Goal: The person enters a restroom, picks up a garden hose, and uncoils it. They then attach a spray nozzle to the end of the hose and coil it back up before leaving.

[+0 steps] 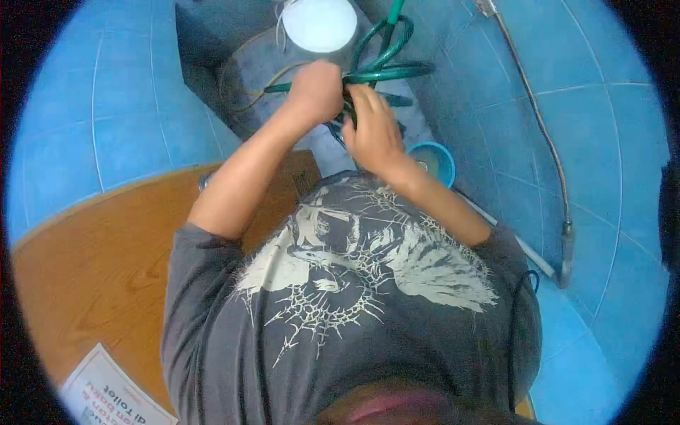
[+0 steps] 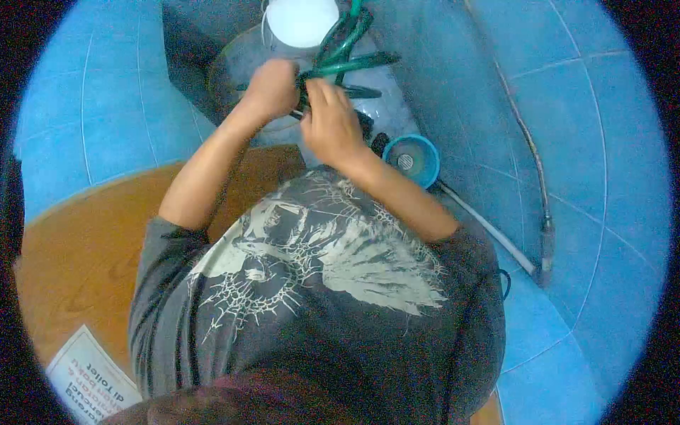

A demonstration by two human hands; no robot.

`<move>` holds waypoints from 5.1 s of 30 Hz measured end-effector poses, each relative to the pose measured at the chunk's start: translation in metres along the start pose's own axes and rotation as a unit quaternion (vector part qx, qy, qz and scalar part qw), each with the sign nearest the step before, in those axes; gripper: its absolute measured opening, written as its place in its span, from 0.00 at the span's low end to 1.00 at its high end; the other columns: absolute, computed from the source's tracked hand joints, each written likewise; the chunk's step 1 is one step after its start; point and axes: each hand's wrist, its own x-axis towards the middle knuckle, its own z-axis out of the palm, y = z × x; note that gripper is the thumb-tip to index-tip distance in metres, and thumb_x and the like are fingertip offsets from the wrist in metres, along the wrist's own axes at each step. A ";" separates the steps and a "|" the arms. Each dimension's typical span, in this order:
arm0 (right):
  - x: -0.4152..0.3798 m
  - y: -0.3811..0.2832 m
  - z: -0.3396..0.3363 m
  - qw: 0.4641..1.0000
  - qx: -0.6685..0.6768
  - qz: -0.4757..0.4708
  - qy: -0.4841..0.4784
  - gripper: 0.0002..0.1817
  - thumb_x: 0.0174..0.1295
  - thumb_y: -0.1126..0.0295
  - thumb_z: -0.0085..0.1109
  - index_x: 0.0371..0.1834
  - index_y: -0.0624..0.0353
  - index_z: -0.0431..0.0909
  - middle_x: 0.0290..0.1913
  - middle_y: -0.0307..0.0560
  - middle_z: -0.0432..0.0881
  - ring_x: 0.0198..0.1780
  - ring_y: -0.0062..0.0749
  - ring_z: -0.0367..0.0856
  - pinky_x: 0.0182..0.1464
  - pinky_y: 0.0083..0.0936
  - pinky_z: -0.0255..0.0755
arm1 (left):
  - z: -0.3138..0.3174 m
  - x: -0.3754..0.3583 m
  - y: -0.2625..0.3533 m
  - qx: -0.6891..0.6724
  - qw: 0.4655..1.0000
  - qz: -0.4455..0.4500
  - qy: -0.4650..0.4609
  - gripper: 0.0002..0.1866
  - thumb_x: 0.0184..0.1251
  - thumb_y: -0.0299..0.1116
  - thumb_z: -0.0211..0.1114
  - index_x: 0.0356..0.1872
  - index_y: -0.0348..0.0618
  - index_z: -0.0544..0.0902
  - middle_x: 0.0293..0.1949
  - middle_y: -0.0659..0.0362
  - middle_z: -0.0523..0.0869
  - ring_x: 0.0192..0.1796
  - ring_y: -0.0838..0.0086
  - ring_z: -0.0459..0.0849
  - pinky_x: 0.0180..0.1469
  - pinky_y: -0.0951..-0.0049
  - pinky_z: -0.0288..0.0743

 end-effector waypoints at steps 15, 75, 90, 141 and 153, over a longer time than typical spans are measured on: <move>0.033 0.031 0.036 0.990 0.023 0.039 -0.131 0.33 0.55 0.66 0.68 0.63 0.58 0.65 0.52 0.60 0.83 0.53 0.60 0.81 0.55 0.52 0.68 | 0.025 0.009 -0.029 -0.016 0.998 0.034 -0.057 0.12 0.42 0.31 0.73 0.31 0.39 0.87 0.35 0.46 0.87 0.41 0.48 0.86 0.45 0.55 0.81; 0.069 -0.038 -0.122 0.923 0.198 0.038 -0.327 0.20 0.68 0.58 0.58 0.24 0.64 0.72 0.20 0.53 0.69 0.23 0.42 0.68 0.30 0.39 0.64 | 0.014 0.040 -0.134 -0.163 0.955 0.223 0.106 0.14 0.48 0.19 0.59 0.37 0.45 0.80 0.39 0.55 0.84 0.50 0.54 0.80 0.51 0.56 0.74; 0.085 -0.047 -0.042 0.824 0.238 0.372 -0.355 0.19 0.73 0.53 0.52 0.36 0.61 0.75 0.25 0.41 0.75 0.24 0.26 0.72 0.26 0.29 0.67 | 0.019 0.006 -0.042 0.005 0.979 0.170 0.111 0.08 0.56 0.28 0.61 0.36 0.37 0.80 0.39 0.50 0.82 0.45 0.54 0.79 0.48 0.59 0.76; 0.028 0.019 0.026 0.975 -0.046 0.126 -0.179 0.15 0.69 0.57 0.53 0.37 0.59 0.75 0.31 0.67 0.82 0.37 0.71 0.80 0.39 0.60 0.71 | 0.028 -0.008 -0.059 0.039 0.973 0.030 0.224 0.17 0.60 0.28 0.61 0.52 0.45 0.76 0.52 0.49 0.74 0.58 0.52 0.75 0.62 0.38 0.66; 0.050 0.004 -0.023 0.952 -0.155 0.056 -0.259 0.19 0.70 0.52 0.51 0.35 0.58 0.75 0.28 0.62 0.82 0.34 0.64 0.81 0.34 0.57 0.73 | -0.009 -0.019 -0.059 -0.025 0.996 0.005 0.091 0.08 0.62 0.25 0.57 0.41 0.36 0.72 0.35 0.43 0.84 0.38 0.46 0.86 0.40 0.49 0.81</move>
